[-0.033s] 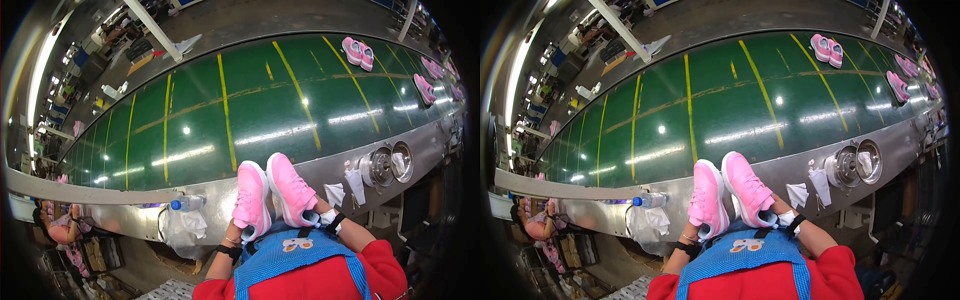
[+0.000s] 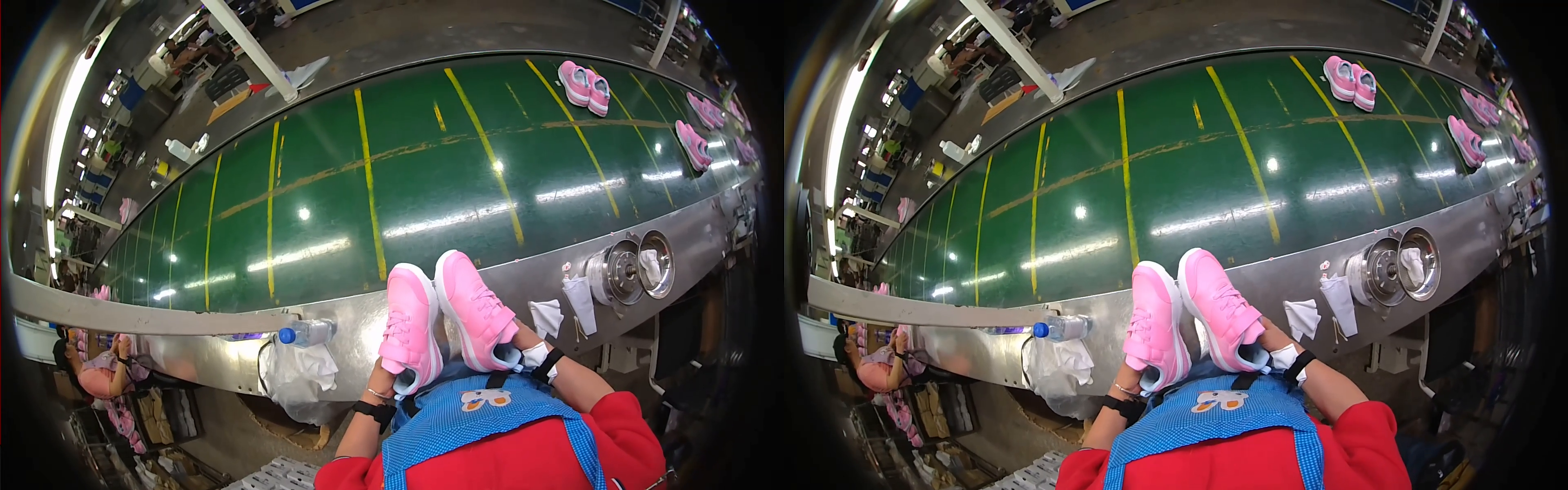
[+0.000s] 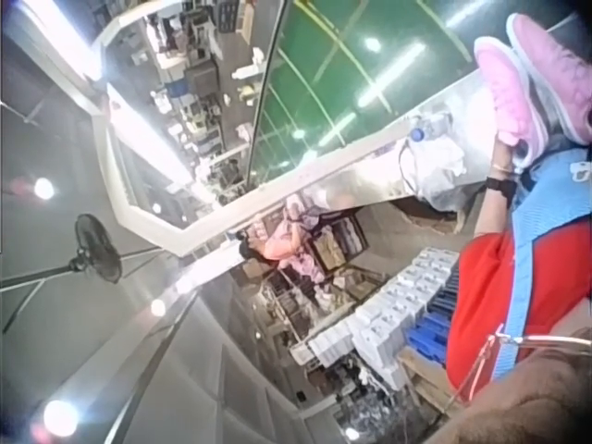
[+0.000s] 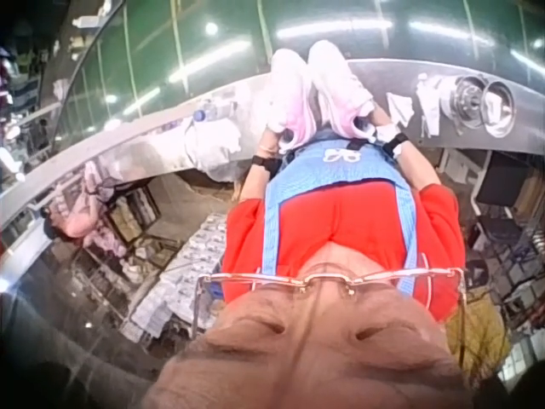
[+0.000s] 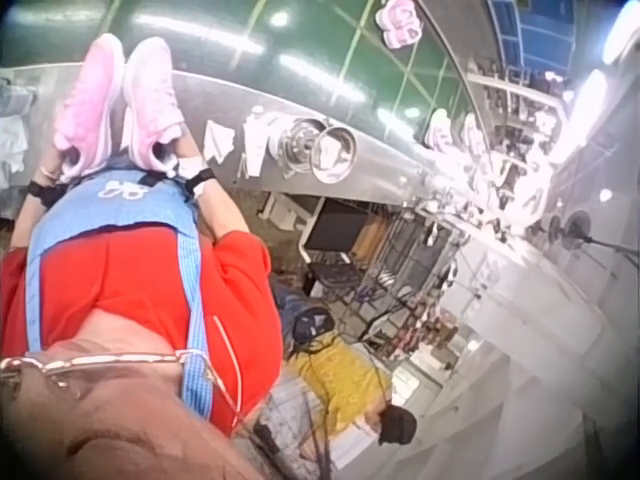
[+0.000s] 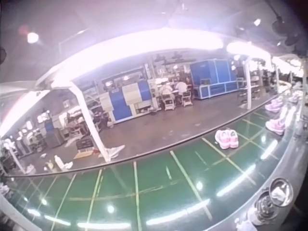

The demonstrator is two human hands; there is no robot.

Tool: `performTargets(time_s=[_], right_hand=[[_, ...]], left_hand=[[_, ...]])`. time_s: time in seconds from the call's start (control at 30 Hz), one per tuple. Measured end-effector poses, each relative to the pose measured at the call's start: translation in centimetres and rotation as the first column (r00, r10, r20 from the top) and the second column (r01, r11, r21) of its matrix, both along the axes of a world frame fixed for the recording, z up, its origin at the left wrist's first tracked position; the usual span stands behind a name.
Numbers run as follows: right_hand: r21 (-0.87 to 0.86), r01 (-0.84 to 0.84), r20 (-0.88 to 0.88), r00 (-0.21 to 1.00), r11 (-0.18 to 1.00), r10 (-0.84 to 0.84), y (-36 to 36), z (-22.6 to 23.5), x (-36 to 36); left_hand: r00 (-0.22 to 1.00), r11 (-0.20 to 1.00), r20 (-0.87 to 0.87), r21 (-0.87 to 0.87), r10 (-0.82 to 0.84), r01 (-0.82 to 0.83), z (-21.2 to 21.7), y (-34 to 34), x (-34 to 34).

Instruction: Inspecting and cleaning pink sneakers on a conveyor belt in a factory setting.

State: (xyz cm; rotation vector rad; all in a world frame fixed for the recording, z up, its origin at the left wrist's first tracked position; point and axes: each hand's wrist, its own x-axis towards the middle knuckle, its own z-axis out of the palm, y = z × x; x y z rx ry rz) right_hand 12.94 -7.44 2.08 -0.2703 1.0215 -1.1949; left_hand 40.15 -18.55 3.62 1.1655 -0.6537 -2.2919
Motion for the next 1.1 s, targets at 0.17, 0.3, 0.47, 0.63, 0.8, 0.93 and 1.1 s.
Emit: performTargets(time_s=[0.17, 0.3, 0.47, 0.63, 0.8, 0.93, 1.1], right_hand=[[-0.028, 0.033, 0.113, 0.993, 0.999, -0.03, -0.3, -1.2, -0.2], [-0.092, 0.041, 0.012, 0.999, 0.995, -0.04, -0.5, -1.3, -0.1], [-0.118, -0.271, -0.771, 0.631, 0.955, 0.084, -2.7, 0.2, 1.1], [-0.209, -0.309, -0.969, 0.196, 0.928, -0.153, -1.4, 7.1, 1.9], [0.177, -0.727, -0.98, -0.068, 0.663, 0.187, -0.5, 6.7, 5.2], [0.31, -0.783, -0.951, -0.264, 0.539, 0.163, -3.2, 4.5, 3.7], [0.318, -0.76, -0.947, -0.222, 0.567, 0.234, -8.1, 9.1, -3.5]], left_hand=[[0.993, 0.99, 0.108, -0.123, -0.053, 0.066, -0.3, 0.2, 0.4], [0.983, 0.993, 0.18, -0.12, 0.028, -0.006, -0.9, 0.8, 0.2], [0.796, 0.776, 0.599, -0.462, -0.082, 0.428, -5.3, 2.0, 0.0], [0.808, 0.714, 0.586, -0.541, -0.059, 0.444, -5.0, 2.9, -0.6], [0.772, 0.689, 0.58, -0.449, -0.259, 0.569, -4.4, 3.1, -2.5], [0.737, 0.735, 0.618, -0.36, -0.274, 0.575, -3.1, 2.5, -3.7], [0.895, 0.902, 0.413, -0.303, -0.168, 0.309, 0.6, 2.4, -5.1]])
